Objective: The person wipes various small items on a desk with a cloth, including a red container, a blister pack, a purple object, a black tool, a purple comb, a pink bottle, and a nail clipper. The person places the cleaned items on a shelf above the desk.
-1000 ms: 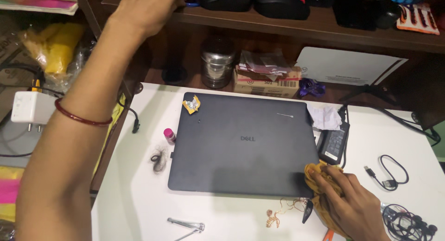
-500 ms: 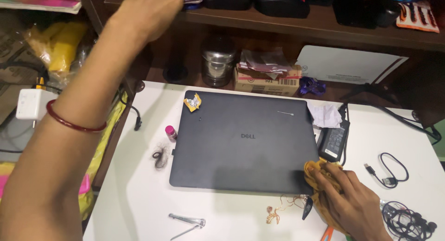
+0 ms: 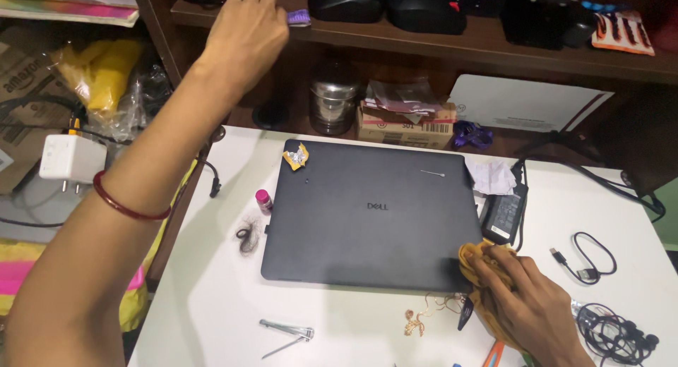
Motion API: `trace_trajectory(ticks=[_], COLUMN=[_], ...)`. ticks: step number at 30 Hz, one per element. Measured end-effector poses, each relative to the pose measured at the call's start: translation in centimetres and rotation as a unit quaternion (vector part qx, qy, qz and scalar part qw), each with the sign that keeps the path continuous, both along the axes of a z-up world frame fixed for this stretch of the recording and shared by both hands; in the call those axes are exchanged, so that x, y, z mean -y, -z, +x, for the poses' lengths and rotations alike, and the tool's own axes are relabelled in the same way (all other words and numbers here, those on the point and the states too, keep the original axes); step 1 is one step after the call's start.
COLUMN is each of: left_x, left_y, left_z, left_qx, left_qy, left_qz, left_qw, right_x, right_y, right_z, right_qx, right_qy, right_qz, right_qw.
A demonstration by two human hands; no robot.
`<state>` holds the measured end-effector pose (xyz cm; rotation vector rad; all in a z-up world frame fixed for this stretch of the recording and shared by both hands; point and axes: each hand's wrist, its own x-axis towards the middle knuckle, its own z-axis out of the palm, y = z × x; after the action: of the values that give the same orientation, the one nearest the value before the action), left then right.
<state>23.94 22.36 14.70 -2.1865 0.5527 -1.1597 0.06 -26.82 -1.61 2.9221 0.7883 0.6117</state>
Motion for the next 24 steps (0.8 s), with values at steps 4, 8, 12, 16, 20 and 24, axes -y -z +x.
trace_trajectory(ticks=[4, 8, 12, 16, 20, 24], left_x=[0.1, 0.3, 0.7, 0.0, 0.1, -1.1], left_y=[0.2, -0.3, -1.4, -1.8, 0.7, 4.5], left_z=[-0.4, -0.7, -2.7, -7.2, -10.6, -10.3], left_qx=[0.01, 0.006, 0.003, 0.033, -0.095, -0.278], left_qy=[-0.02, -0.01, -0.006, 0.033, 0.075, 0.033], left_qz=[0.003, -0.01, -0.026, -0.055, -0.151, -0.261], left_qw=[1.0, 1.0, 1.0, 0.997, 0.981, 0.924], right_x=[-0.4, -1.2, -1.9, -1.9, -2.0, -4.8], right_y=[0.1, -0.1, -0.9, -2.1, -4.2, -8.0], right_z=[-0.3, -0.5, -0.4, 1.0, 2.4, 3.4], right_qx=[-0.012, -0.021, -0.08, -0.264, -0.371, -0.326], right_qy=[-0.004, -0.039, -0.061, -0.003, 0.066, -0.086], right_qz=[0.006, 0.017, -0.051, -0.124, -0.277, -0.26], right_qw=[1.0, 0.999, 0.994, 0.956, 0.884, 0.905])
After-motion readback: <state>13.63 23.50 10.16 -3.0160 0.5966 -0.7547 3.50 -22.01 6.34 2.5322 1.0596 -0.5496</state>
